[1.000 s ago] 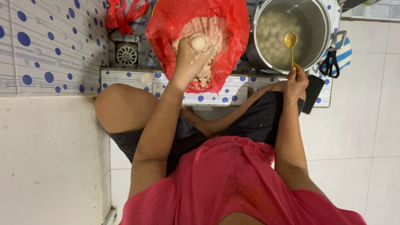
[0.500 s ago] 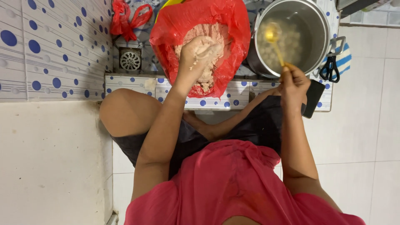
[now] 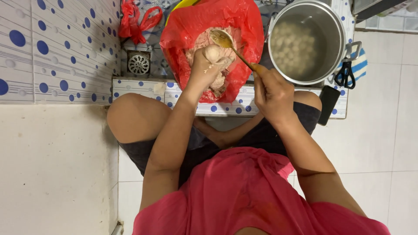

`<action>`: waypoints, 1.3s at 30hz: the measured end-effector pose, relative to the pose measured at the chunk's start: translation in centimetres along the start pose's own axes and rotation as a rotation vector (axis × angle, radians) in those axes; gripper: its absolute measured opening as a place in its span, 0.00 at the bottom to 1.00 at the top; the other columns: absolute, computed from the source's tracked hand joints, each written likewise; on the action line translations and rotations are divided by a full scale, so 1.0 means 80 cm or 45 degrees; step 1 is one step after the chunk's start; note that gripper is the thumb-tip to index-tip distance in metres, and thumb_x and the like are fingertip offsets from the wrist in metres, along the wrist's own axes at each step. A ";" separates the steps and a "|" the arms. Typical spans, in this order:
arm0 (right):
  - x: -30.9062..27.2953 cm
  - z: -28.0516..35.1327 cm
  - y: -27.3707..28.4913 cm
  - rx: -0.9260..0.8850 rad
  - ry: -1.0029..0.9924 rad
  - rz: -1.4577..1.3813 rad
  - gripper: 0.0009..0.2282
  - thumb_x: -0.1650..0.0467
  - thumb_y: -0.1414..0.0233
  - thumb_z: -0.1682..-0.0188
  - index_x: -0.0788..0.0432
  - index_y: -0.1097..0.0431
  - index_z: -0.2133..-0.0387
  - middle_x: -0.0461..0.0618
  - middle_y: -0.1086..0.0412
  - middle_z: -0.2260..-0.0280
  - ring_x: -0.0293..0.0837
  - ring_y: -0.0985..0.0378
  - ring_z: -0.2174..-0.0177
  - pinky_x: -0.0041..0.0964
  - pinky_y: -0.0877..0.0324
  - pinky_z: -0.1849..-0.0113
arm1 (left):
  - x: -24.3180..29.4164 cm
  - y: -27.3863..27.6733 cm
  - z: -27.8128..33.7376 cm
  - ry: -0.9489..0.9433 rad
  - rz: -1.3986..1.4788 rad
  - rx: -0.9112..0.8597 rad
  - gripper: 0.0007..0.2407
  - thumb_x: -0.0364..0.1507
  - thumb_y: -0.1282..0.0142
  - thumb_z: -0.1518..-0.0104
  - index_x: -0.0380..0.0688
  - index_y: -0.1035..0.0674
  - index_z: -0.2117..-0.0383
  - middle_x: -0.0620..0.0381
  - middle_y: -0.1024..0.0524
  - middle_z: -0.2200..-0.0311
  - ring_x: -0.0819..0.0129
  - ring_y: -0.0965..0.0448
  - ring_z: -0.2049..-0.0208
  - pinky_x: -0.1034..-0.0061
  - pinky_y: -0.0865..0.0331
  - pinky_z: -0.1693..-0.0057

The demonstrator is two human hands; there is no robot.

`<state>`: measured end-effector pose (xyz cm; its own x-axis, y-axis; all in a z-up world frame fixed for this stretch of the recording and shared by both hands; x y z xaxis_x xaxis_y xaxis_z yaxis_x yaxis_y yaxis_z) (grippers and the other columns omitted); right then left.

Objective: A person is sitting on the floor, forming meatballs by squeezing meat paste through their hand and using a spoon to drop them into a pot of water.

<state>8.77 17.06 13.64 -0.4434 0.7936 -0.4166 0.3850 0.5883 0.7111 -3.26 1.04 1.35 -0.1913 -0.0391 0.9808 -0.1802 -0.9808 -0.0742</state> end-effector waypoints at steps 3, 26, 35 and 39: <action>-0.002 0.002 -0.004 -0.010 0.042 0.129 0.11 0.83 0.49 0.42 0.66 0.26 0.48 0.51 0.33 0.73 0.42 0.36 0.78 0.36 0.38 0.75 | 0.011 -0.004 -0.003 -0.091 0.134 -0.052 0.07 0.23 0.29 0.53 0.42 0.15 0.70 0.55 0.14 0.71 0.69 0.13 0.67 0.75 0.18 0.60; 0.091 0.066 -0.049 -0.045 -1.326 -1.141 0.08 0.78 0.48 0.49 0.71 0.24 0.60 0.47 0.40 0.87 0.26 0.47 0.91 0.21 0.48 0.89 | -0.076 -0.002 -0.040 -0.044 -0.748 0.082 0.07 0.26 0.36 0.54 0.44 0.15 0.69 0.48 0.17 0.74 0.47 0.15 0.63 0.60 0.21 0.57; 0.337 0.165 -0.044 0.351 -1.072 -0.383 0.05 0.75 0.45 0.49 0.65 0.24 0.72 0.57 0.32 0.81 0.40 0.33 0.80 0.36 0.41 0.75 | -0.109 0.001 -0.059 -0.044 -0.771 0.153 0.05 0.30 0.34 0.52 0.48 0.16 0.71 0.50 0.18 0.74 0.46 0.16 0.64 0.56 0.22 0.60; 0.436 0.200 -0.060 0.150 -1.132 0.135 0.07 0.70 0.44 0.46 0.55 0.18 0.59 0.45 0.26 0.82 0.43 0.23 0.77 0.37 0.30 0.69 | -0.132 0.002 -0.064 -0.060 -0.683 0.154 0.04 0.28 0.34 0.53 0.47 0.18 0.75 0.50 0.21 0.79 0.49 0.16 0.69 0.57 0.26 0.63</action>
<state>4.39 44.37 -13.38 0.3698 0.6430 -0.6707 0.4902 0.4783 0.7287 -6.21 2.31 -9.94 -0.0594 0.4663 0.8827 -0.1280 -0.8805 0.4565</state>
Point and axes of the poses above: each hand's wrist, its own z-axis away from the middle knuckle, its own y-axis out of the back of the hand, x = y × z, the point moved 2 cm from there along -z, towards the middle knuckle
